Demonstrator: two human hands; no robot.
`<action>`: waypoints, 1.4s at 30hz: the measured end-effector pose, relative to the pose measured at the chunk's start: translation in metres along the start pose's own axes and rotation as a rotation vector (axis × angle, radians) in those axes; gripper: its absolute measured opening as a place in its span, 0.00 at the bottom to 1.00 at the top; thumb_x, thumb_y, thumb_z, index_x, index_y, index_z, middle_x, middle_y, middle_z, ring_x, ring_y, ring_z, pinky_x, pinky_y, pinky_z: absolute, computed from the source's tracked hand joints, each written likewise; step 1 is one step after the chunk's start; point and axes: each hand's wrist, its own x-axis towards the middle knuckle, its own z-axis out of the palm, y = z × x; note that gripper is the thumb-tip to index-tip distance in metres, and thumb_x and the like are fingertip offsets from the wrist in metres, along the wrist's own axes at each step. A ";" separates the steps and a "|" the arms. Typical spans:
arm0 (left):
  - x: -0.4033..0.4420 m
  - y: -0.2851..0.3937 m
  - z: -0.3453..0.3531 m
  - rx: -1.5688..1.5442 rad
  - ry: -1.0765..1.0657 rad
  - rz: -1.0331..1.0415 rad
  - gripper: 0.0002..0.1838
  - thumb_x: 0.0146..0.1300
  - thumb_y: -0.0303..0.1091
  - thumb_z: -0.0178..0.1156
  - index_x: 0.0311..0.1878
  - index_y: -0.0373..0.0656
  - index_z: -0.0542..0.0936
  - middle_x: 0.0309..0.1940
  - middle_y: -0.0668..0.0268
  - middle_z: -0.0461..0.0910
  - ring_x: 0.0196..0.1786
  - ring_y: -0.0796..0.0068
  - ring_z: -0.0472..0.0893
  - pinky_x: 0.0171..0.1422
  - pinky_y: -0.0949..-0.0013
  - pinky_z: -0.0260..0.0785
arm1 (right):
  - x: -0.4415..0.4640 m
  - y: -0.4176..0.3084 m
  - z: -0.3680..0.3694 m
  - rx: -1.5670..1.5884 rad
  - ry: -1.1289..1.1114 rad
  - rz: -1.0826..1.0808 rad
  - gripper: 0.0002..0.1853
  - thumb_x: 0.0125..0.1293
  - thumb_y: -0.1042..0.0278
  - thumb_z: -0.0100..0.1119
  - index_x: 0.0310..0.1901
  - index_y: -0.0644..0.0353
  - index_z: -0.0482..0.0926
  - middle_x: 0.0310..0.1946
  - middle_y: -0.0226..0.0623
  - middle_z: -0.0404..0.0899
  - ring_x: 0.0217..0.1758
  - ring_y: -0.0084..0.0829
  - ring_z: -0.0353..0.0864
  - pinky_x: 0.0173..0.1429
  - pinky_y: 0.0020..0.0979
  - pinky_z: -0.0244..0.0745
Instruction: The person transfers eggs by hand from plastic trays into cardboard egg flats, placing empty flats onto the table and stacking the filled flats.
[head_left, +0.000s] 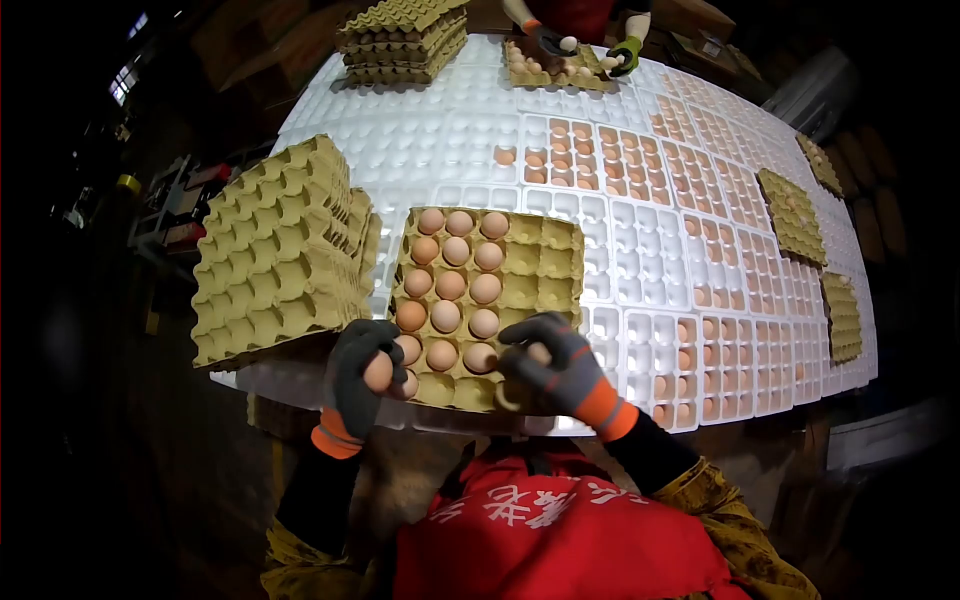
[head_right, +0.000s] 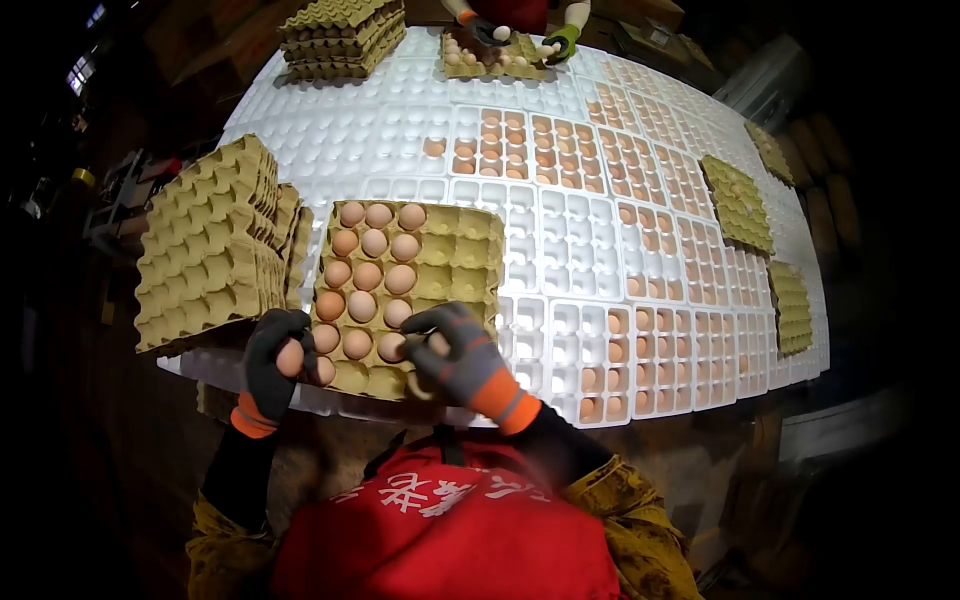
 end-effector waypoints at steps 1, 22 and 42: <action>0.005 0.001 0.000 0.084 0.011 -0.087 0.13 0.62 0.28 0.65 0.49 0.36 0.78 0.48 0.63 0.78 0.42 0.69 0.82 0.49 0.65 0.78 | 0.002 -0.008 0.013 -0.361 0.050 -0.148 0.22 0.60 0.51 0.69 0.50 0.55 0.79 0.48 0.45 0.78 0.49 0.44 0.83 0.54 0.42 0.80; 0.072 -0.012 0.047 1.958 -0.008 0.600 0.20 0.54 0.34 0.68 0.53 0.53 0.81 0.67 0.52 0.70 0.53 0.51 0.79 0.46 0.52 0.79 | 0.065 0.011 0.035 -1.233 -0.150 -0.176 0.11 0.63 0.64 0.57 0.44 0.50 0.86 0.51 0.41 0.75 0.48 0.44 0.78 0.40 0.42 0.77; 0.200 0.060 0.214 1.346 -0.156 0.713 0.21 0.46 0.34 0.77 0.45 0.45 0.83 0.52 0.58 0.76 0.50 0.58 0.82 0.51 0.59 0.77 | 0.101 0.161 -0.262 -0.520 0.415 0.230 0.21 0.54 0.46 0.74 0.44 0.50 0.85 0.45 0.36 0.81 0.46 0.40 0.84 0.51 0.38 0.80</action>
